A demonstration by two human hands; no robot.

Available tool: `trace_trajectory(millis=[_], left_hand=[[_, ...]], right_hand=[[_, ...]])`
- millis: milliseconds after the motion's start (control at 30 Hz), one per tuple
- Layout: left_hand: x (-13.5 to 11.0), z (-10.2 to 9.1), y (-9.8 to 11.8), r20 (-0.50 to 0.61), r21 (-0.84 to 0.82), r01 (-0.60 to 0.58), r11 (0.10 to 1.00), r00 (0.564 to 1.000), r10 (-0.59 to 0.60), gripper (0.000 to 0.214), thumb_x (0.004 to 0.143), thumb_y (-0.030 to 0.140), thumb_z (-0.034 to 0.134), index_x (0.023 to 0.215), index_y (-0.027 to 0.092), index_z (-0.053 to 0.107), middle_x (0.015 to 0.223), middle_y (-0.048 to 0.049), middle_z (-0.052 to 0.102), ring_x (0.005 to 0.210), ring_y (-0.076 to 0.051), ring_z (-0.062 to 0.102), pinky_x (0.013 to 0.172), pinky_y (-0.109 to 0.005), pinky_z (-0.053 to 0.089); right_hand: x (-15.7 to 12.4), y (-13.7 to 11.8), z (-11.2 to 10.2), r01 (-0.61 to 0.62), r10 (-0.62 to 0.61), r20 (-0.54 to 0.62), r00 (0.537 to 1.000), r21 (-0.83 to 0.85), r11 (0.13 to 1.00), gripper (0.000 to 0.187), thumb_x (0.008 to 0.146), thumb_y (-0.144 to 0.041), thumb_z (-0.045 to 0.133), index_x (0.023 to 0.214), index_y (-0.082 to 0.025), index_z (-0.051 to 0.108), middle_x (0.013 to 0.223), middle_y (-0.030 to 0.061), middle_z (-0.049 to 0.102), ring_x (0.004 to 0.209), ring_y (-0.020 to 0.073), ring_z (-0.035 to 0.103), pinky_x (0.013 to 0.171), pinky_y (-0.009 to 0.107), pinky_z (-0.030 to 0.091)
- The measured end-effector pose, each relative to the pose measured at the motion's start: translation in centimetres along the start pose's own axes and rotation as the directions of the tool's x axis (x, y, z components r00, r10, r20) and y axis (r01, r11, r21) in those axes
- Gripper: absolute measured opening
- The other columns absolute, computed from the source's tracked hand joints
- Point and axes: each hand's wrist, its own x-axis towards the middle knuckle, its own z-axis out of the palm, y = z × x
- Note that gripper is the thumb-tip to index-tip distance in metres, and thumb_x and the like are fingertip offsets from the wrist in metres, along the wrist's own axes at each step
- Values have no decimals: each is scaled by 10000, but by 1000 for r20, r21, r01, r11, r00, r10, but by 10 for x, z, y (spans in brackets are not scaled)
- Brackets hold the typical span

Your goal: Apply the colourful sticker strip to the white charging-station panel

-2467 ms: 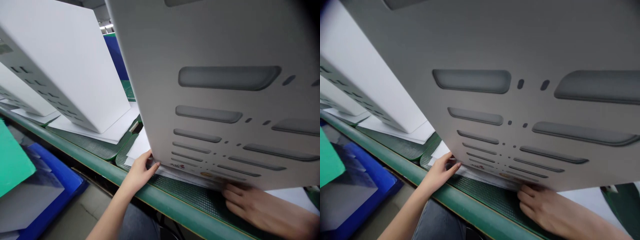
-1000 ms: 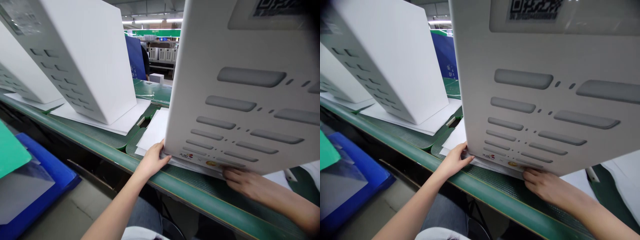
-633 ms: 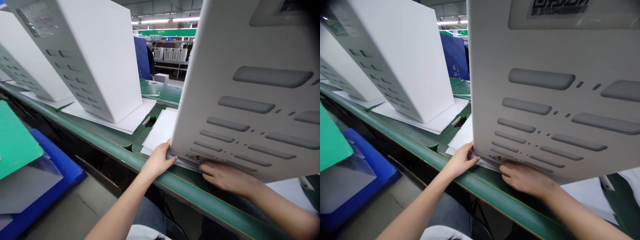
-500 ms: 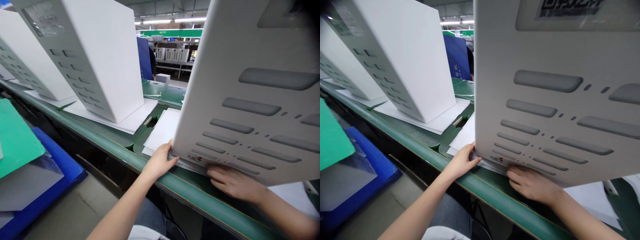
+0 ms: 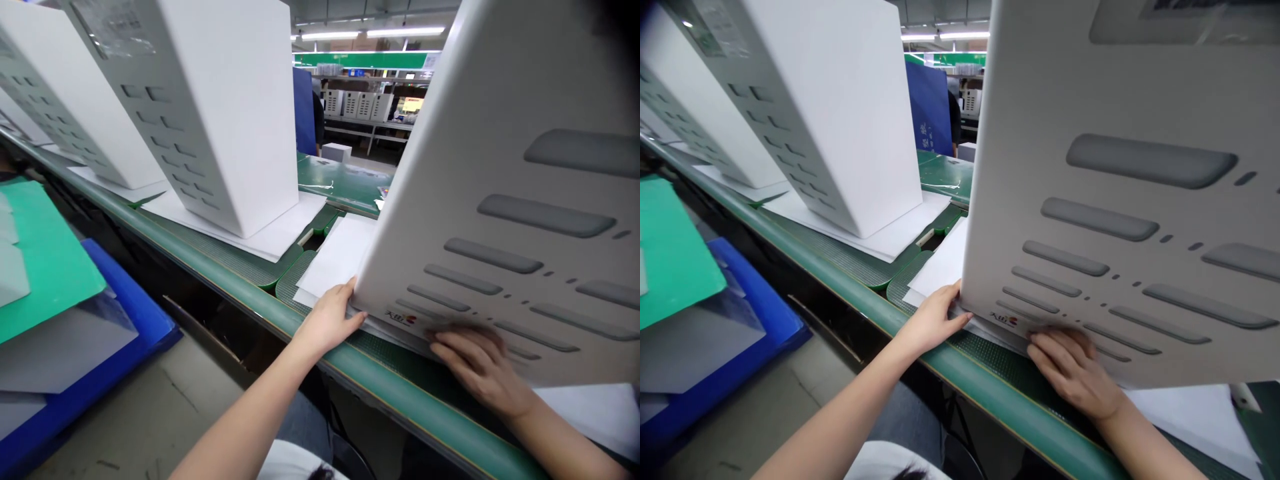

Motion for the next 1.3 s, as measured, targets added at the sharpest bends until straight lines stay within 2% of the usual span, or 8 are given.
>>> trace_trajectory(millis=[100, 200, 367, 600, 800, 933, 1100, 1300], left_hand=[[0, 0, 0, -1, 6, -3, 1000, 1000, 3, 598, 767, 315, 553, 1322, 200, 362, 1120, -75, 531, 1050, -210, 484, 926, -330, 379], [0, 0, 0, 12, 9, -1, 1000, 1000, 1, 596, 768, 325, 552, 1318, 190, 364, 1129, -74, 527, 1058, -208, 478, 935, -327, 374], [-1, 0, -1, 19, 17, 2, 1000, 1000, -3, 588, 759, 335, 556, 1295, 160, 388, 1115, -78, 526, 1057, -208, 477, 942, -321, 376], [-1, -3, -3, 34, -2, 0, 1000, 999, 0, 575, 729, 290, 552, 1269, 140, 421, 1138, -84, 513, 1082, -206, 467, 966, -302, 360], [0, -3, -4, 22, -21, -8, 1000, 1000, 8, 601, 743, 293, 543, 1304, 138, 391, 1107, -91, 531, 1041, -207, 486, 935, -313, 378], [0, -5, -4, 44, -44, 13, 999, 999, -11, 606, 745, 288, 542, 1313, 139, 388, 1131, -99, 526, 1035, -211, 487, 942, -322, 373], [1, -6, -3, 51, -55, 21, 998, 999, -18, 581, 743, 280, 544, 1292, 141, 415, 1110, -98, 531, 1016, -212, 492, 930, -328, 384], [0, -5, -2, 54, -8, 24, 1000, 998, -24, 558, 738, 308, 546, 1252, 114, 450, 1101, -96, 525, 1039, -215, 484, 940, -320, 377]], right_hand=[[-6, -1, 6, -78, 76, -18, 997, -170, 982, 286, 777, -82, 546, 1041, -190, 544, 916, 64, 568, 922, 192, 466, 809, 333, 341], [-5, -5, 15, -102, 106, 7, 994, -242, 965, 255, 779, -129, 567, 1017, -220, 577, 936, 38, 580, 915, 165, 483, 794, 301, 333], [13, -17, 26, -241, 227, -92, 970, -206, 948, 131, 858, -192, 478, 900, -248, 588, 881, -13, 597, 896, 131, 489, 779, 279, 323], [42, -27, 34, -206, 196, -71, 978, -201, 958, 178, 879, -210, 426, 854, -220, 602, 880, 0, 593, 896, 150, 456, 798, 302, 324], [34, -26, 31, -236, 228, -67, 971, -194, 952, 164, 876, -229, 446, 893, -228, 610, 918, 9, 575, 922, 150, 457, 830, 310, 319], [20, -21, 20, -347, 320, -155, 935, -197, 917, 138, 773, -208, 599, 904, -250, 599, 895, 13, 563, 898, 156, 473, 814, 304, 329], [13, -16, 14, -327, 292, -178, 940, -222, 919, 181, 721, -222, 653, 887, -250, 584, 858, 8, 561, 827, 141, 490, 761, 284, 336], [23, -14, 20, -310, 245, -233, 941, -303, 901, 241, 613, -288, 742, 795, -236, 593, 791, 0, 557, 778, 126, 480, 722, 260, 360]])
